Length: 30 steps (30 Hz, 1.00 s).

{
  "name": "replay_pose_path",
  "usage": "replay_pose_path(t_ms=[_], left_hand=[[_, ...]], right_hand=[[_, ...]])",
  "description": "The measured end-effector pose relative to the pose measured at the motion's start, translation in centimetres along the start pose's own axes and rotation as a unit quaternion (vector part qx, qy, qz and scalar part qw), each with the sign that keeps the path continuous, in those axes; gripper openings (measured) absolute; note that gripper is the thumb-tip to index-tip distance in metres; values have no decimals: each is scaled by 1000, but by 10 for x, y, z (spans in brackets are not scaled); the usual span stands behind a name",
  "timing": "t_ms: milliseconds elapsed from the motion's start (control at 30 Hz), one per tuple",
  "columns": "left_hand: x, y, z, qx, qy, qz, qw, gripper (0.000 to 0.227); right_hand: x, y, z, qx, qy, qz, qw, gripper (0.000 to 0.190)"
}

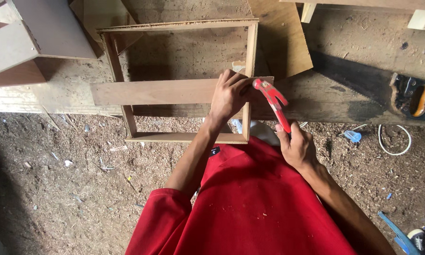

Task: The person assembles a wooden box by positioning wooden planks and securing them with nails using a hammer. They repeatedly pick up nails from a plastic bag and hammer them into the frame to join the pieces.

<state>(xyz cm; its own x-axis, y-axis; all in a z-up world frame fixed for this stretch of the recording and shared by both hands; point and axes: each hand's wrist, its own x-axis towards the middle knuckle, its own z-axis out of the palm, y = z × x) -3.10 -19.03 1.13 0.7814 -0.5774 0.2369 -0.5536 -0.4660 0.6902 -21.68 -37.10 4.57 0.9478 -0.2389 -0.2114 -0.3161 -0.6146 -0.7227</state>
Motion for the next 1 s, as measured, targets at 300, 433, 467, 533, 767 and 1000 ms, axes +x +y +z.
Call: replay_pose_path(t_ms=[300, 433, 467, 533, 767, 1000], left_hand=[[-8, -9, -3, 63, 7, -3, 998, 18], [-14, -18, -9, 184, 19, -52, 981, 17], [-15, -19, -9, 199, -6, -83, 977, 18], [-14, -20, -7, 223, -58, -114, 966, 20], [-15, -22, -4, 241, -87, -132, 958, 23], [-14, -20, -9, 237, -97, -137, 957, 23]], right_hand=[[-7, 6, -1, 23, 37, 10, 999, 26], [-12, 12, 0, 17, 45, 2, 999, 25], [-14, 13, 1, 22, 45, -7, 999, 24], [-15, 13, 3, 33, 47, -26, 998, 23], [-7, 2, 19, -4, -16, 20, 1000, 23], [-13, 0, 12, 55, 93, -74, 991, 24]])
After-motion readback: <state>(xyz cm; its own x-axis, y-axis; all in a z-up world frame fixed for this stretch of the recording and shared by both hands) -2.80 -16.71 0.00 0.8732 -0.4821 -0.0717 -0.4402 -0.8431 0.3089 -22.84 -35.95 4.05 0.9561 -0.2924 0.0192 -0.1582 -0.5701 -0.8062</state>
